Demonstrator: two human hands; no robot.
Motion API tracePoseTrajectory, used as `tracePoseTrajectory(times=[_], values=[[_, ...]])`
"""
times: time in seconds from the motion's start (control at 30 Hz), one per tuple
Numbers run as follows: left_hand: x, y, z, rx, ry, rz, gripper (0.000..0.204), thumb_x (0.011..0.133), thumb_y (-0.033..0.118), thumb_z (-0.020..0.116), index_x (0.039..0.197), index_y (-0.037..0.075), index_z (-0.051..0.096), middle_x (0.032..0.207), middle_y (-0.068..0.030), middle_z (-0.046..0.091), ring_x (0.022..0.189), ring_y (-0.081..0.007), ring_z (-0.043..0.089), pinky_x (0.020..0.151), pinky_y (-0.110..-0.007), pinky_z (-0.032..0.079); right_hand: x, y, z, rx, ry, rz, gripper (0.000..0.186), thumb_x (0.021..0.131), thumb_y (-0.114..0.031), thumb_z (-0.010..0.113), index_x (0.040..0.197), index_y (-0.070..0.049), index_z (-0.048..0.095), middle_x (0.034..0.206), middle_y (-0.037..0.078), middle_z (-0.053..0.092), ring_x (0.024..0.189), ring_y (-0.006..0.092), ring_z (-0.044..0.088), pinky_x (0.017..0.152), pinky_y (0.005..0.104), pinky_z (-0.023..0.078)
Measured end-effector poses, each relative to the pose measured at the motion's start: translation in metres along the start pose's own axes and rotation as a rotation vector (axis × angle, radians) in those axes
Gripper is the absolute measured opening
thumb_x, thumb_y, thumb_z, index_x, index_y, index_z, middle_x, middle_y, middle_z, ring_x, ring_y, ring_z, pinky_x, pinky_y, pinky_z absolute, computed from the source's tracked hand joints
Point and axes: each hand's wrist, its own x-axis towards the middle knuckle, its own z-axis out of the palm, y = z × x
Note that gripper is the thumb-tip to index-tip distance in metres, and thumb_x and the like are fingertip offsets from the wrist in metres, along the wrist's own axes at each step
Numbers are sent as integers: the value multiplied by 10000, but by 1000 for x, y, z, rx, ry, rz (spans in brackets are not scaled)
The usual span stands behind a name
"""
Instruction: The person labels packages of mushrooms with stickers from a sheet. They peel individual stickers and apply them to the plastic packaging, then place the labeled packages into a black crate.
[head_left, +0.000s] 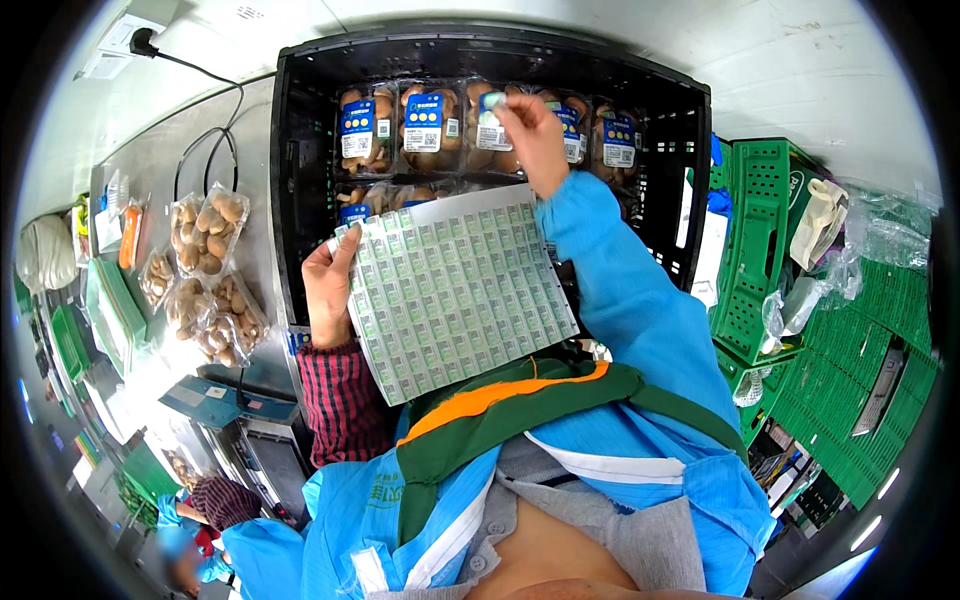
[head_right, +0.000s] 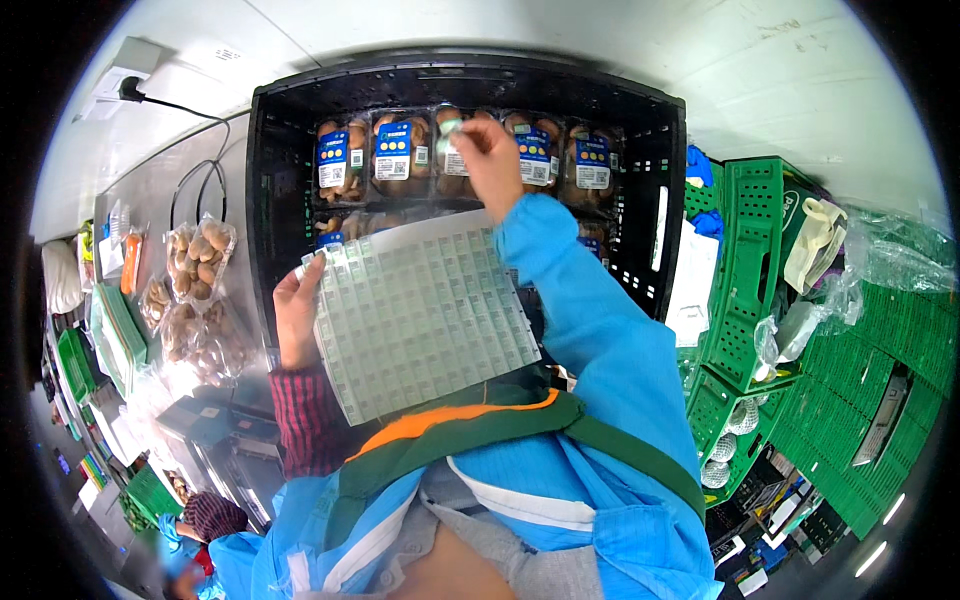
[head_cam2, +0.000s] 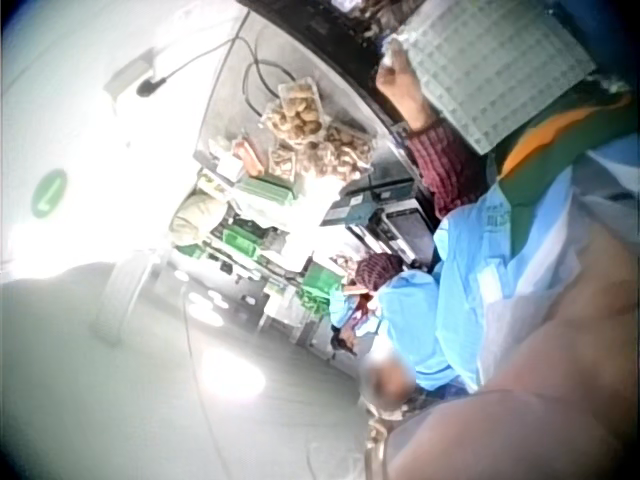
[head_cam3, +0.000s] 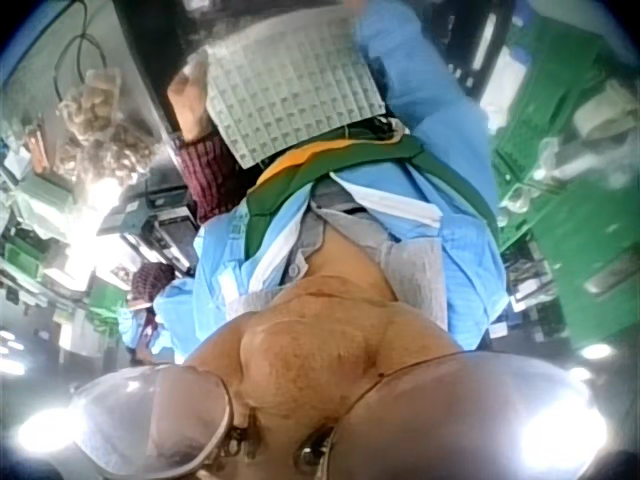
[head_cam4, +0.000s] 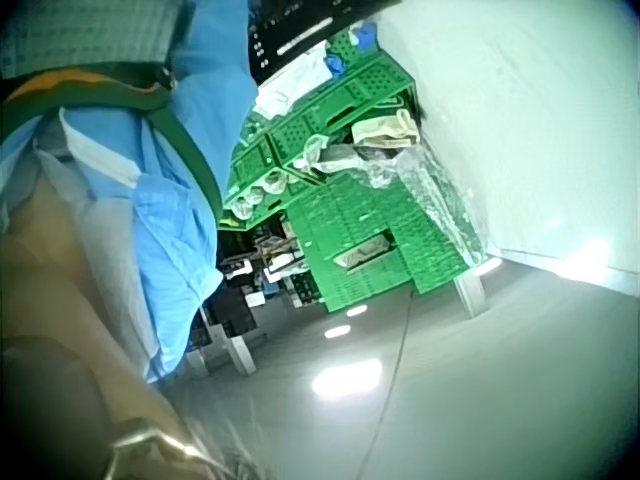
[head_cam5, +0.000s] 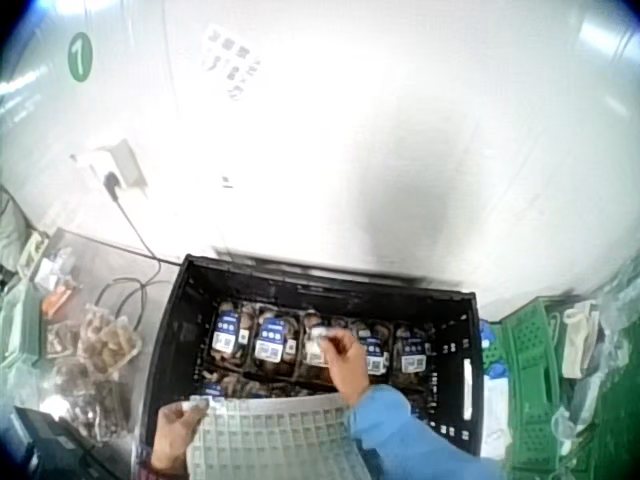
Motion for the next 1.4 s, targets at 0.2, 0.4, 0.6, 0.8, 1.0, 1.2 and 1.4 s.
tracePoseTrajectory(times=[0.2,0.4,0.6,0.8,1.0,1.2,1.4], values=[[-1,-3,-6,30,39,68,213,887,198,689,844,-10,678,709,9,648,560,-20,509,512,-172,376,69,71,8,-264,275,20,319,773,-80,762,1017,5,575,850,85,652,746,149,622,653,274,507],[-8,3,-15,-28,80,126,191,886,179,688,856,-9,679,720,-1,657,573,-29,532,522,-176,396,74,75,5,-813,276,-164,273,763,-133,770,946,-5,614,792,79,676,709,151,643,631,299,518],[-22,21,-66,-105,175,194,151,891,154,673,845,11,688,728,-11,675,597,-44,569,568,-177,420,67,82,32,-200,290,35,156,796,-136,749,841,-4,677,730,47,666,615,117,581,569,268,466],[-40,25,-92,-42,244,268,150,898,156,667,877,9,691,758,7,671,620,-29,549,576,-175,407,64,87,112,121,258,182,159,793,-124,740,837,21,690,771,60,677,651,126,589,616,275,470],[-46,12,-99,-28,302,275,161,897,162,670,868,5,689,743,3,667,596,-30,537,555,-174,396,55,66,130,-424,306,224,230,785,-248,726,874,-36,715,776,144,701,718,262,684,680,362,531],[-46,18,-88,-45,302,236,165,894,165,673,859,5,686,729,14,654,594,-27,527,550,-174,385,62,78,125,-775,271,141,237,749,-292,740,874,-92,715,850,167,697,818,352,678,758,419,537],[-45,25,-82,42,251,244,171,900,143,661,804,1,671,682,35,622,570,-11,488,518,-176,350,80,80,102,-706,145,53,252,724,-230,786,901,-68,711,836,109,708,766,214,673,701,329,529]])
